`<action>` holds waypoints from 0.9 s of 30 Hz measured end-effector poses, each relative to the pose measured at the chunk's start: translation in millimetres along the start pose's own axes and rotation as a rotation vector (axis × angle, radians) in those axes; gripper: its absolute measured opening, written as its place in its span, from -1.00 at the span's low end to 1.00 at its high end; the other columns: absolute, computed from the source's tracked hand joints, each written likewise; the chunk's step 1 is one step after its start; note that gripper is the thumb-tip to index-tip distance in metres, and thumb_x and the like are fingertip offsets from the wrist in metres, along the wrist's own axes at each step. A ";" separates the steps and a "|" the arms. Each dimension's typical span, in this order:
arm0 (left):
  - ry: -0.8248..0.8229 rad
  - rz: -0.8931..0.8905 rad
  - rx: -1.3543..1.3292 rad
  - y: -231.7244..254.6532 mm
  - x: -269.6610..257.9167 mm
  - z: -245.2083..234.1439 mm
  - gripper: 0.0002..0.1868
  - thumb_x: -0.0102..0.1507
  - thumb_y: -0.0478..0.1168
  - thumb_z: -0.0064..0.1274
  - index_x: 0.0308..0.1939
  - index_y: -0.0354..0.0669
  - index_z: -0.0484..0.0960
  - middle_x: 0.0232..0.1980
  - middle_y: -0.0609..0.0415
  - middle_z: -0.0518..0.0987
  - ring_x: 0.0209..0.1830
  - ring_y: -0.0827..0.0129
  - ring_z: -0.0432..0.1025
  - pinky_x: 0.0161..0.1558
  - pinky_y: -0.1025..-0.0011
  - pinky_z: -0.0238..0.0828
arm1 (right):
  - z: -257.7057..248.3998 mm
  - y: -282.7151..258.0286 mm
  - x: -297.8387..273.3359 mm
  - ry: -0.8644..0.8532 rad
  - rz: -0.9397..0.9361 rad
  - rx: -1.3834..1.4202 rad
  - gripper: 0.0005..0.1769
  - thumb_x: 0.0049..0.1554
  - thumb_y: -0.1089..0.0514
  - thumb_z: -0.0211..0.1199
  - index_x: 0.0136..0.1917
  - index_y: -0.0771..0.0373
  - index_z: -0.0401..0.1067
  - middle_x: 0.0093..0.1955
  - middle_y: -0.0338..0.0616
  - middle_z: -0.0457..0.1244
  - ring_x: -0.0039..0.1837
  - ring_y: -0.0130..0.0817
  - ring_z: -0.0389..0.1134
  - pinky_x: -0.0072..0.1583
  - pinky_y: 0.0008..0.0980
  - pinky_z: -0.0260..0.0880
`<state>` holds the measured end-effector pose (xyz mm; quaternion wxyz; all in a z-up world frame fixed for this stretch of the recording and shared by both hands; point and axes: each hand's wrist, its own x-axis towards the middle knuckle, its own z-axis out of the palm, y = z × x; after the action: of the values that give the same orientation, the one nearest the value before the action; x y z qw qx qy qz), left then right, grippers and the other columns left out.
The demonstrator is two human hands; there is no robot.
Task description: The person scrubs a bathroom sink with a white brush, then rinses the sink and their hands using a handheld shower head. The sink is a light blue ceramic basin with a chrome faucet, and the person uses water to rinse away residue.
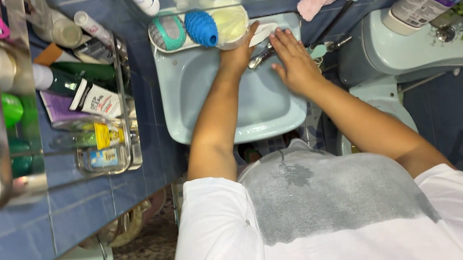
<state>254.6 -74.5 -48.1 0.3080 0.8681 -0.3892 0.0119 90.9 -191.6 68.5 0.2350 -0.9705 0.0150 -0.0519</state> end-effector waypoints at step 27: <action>0.218 -0.908 -1.048 5.3 -113.4 12.5 -0.24 0.15 -0.22 0.13 0.34 -0.27 0.09 0.16 -0.17 0.41 0.15 0.18 0.34 0.10 0.39 0.32 | -7.8 24.1 24.8 0.209 -0.093 0.282 -0.79 0.23 0.21 0.19 0.10 0.29 0.28 0.08 0.03 0.22 0.09 0.04 0.31 0.12 -0.24 0.31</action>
<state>169.3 -8.2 -85.0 0.6976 0.6757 0.0904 -0.2204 114.6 -217.9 66.6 0.3635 -0.9168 -0.0131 -0.1650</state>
